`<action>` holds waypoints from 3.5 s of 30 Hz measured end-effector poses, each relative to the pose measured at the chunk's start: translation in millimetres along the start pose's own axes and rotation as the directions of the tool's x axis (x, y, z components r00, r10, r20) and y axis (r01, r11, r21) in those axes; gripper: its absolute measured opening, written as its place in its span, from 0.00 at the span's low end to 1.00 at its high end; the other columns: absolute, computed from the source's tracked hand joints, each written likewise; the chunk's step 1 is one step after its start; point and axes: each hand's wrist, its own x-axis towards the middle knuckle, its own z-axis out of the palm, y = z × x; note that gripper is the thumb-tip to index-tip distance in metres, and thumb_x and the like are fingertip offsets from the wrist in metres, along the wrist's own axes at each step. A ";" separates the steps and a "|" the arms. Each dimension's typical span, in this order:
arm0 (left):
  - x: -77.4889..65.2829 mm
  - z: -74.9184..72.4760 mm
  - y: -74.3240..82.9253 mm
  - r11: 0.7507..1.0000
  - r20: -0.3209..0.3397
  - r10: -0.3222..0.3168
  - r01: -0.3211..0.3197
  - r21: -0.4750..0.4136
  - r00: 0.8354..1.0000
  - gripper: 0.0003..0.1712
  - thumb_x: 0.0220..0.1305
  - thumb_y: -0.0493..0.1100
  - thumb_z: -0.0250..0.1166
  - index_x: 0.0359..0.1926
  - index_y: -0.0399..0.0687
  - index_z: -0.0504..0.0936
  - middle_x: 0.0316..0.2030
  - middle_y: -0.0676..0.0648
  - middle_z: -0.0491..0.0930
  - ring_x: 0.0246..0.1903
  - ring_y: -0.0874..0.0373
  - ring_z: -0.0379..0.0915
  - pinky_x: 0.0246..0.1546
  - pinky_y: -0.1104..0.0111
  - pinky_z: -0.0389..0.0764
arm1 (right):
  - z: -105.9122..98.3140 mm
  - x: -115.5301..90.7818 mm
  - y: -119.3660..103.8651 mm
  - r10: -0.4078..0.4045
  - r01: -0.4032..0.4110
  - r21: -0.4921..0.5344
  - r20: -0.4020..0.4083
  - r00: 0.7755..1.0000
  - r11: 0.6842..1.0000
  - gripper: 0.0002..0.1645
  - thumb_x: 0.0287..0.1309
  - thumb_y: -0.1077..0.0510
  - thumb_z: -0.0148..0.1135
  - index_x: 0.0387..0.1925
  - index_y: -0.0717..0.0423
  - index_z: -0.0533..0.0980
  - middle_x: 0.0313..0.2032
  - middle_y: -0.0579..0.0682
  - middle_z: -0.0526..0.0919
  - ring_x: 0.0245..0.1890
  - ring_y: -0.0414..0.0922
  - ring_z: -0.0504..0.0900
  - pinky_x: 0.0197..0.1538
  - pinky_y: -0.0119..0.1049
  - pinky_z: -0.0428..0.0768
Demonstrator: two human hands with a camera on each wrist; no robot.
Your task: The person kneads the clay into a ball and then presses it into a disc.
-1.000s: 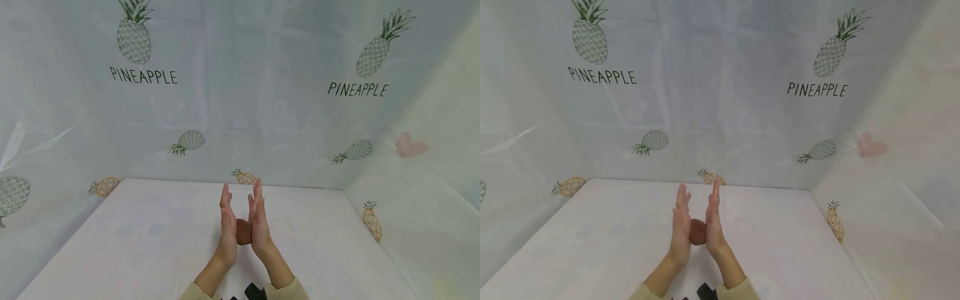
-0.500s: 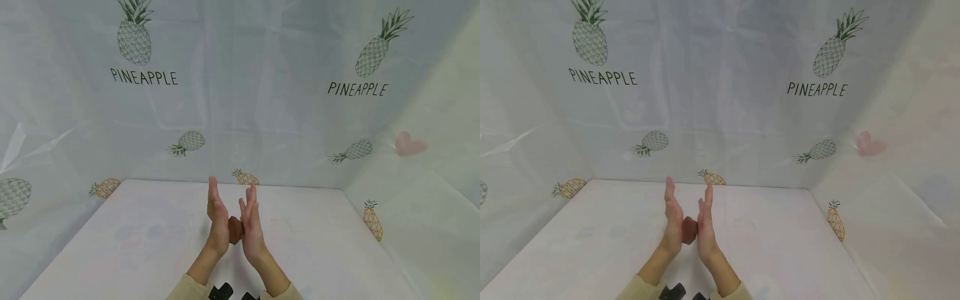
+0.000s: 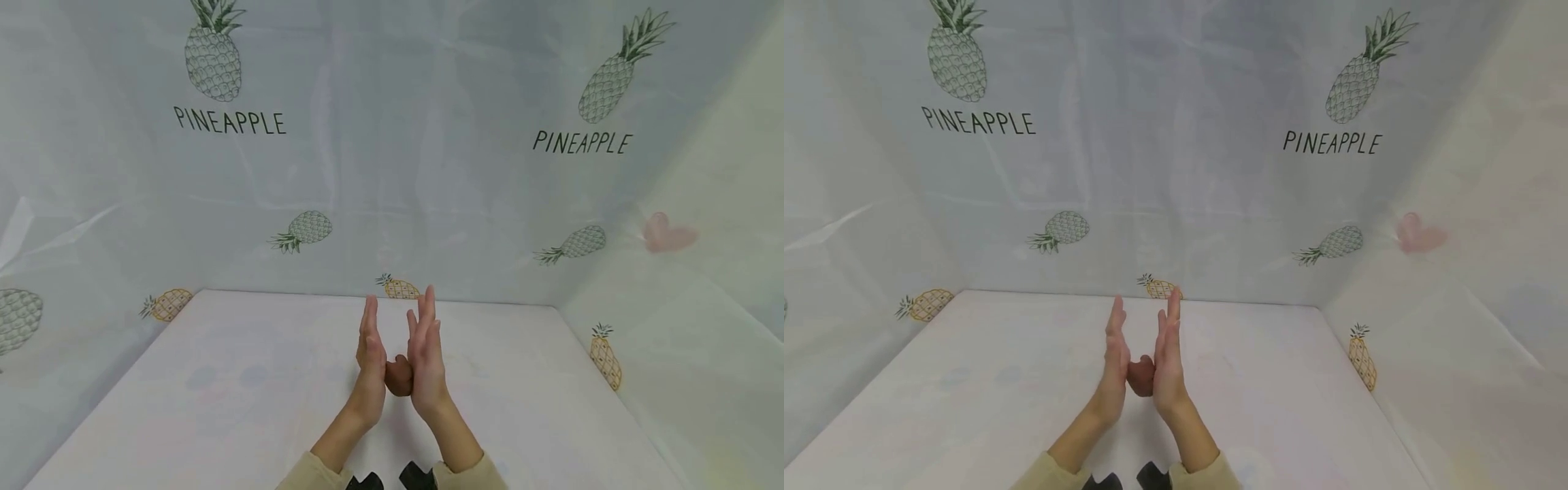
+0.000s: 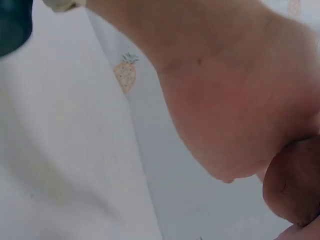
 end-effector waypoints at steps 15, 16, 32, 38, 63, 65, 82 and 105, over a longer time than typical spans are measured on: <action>-3.9 2.8 19.8 0.989 0.020 0.030 -0.027 -0.145 0.999 0.36 0.82 0.66 0.19 0.85 0.73 0.29 0.84 0.55 0.24 0.82 0.56 0.15 0.74 0.29 0.24 | -1.4 2.8 18.7 0.051 -0.052 0.040 0.036 0.998 0.998 0.38 0.80 0.28 0.14 0.84 0.23 0.27 0.84 0.38 0.25 0.85 0.57 0.29 0.73 0.80 0.31; -3.2 1.5 19.9 0.990 0.006 0.038 -0.037 -0.137 0.999 0.36 0.82 0.66 0.19 0.86 0.72 0.29 0.84 0.56 0.24 0.82 0.56 0.14 0.74 0.29 0.24 | -0.1 2.1 20.2 0.057 -0.059 0.039 0.050 0.997 0.997 0.38 0.80 0.29 0.13 0.84 0.23 0.26 0.84 0.39 0.24 0.85 0.57 0.29 0.74 0.79 0.32; 11.8 -22.0 5.2 1.000 -0.158 0.012 -0.013 -0.007 0.987 0.37 0.83 0.65 0.24 0.86 0.70 0.28 0.84 0.61 0.23 0.82 0.58 0.15 0.76 0.34 0.22 | 20.8 -6.3 15.0 0.018 -0.021 0.012 0.192 0.981 1.000 0.38 0.79 0.32 0.05 0.83 0.31 0.20 0.84 0.41 0.20 0.84 0.55 0.24 0.79 0.63 0.22; 9.3 -20.4 -1.6 0.996 -0.135 0.005 0.008 0.094 0.991 0.37 0.83 0.62 0.21 0.86 0.63 0.25 0.84 0.58 0.20 0.83 0.55 0.12 0.71 0.38 0.11 | 13.6 -5.4 9.5 0.011 -0.013 0.011 0.142 0.990 1.000 0.43 0.75 0.26 0.04 0.83 0.34 0.21 0.82 0.32 0.20 0.84 0.50 0.21 0.78 0.62 0.19; 0.0 -9.8 13.9 1.000 0.053 -0.021 0.021 0.000 0.998 0.37 0.78 0.72 0.15 0.80 0.78 0.16 0.86 0.50 0.41 0.74 0.49 0.61 0.70 0.43 0.05 | 11.1 -3.2 18.2 0.103 -0.114 0.035 0.216 0.971 0.993 0.44 0.72 0.24 0.01 0.82 0.33 0.18 0.80 0.33 0.13 0.84 0.42 0.31 0.82 0.55 0.28; 2.9 -12.9 15.0 0.999 0.000 -0.019 0.019 0.036 1.000 0.39 0.77 0.74 0.17 0.81 0.78 0.18 0.81 0.62 0.11 0.82 0.54 0.15 0.71 0.41 0.07 | 13.8 -3.9 18.2 0.104 -0.112 0.024 0.221 0.970 0.993 0.46 0.72 0.24 0.01 0.82 0.36 0.18 0.81 0.34 0.15 0.82 0.46 0.15 0.78 0.60 0.16; 5.1 -12.4 0.9 0.982 -0.007 -0.006 0.007 0.191 1.000 0.38 0.81 0.67 0.16 0.83 0.65 0.19 0.83 0.46 0.54 0.79 0.72 0.44 0.72 0.42 0.09 | 5.7 -3.4 -5.4 -0.001 0.001 0.001 0.144 0.990 1.000 0.42 0.73 0.24 0.04 0.82 0.27 0.21 0.82 0.32 0.20 0.84 0.50 0.20 0.77 0.65 0.19; 8.9 -20.5 13.5 0.989 -0.082 0.060 -0.048 0.138 0.995 0.44 0.76 0.76 0.17 0.84 0.69 0.23 0.84 0.62 0.19 0.81 0.58 0.08 0.72 0.41 0.10 | 13.4 -7.0 7.5 0.087 -0.107 0.079 0.227 0.970 0.991 0.40 0.74 0.25 0.04 0.81 0.25 0.17 0.83 0.40 0.19 0.84 0.51 0.23 0.80 0.58 0.21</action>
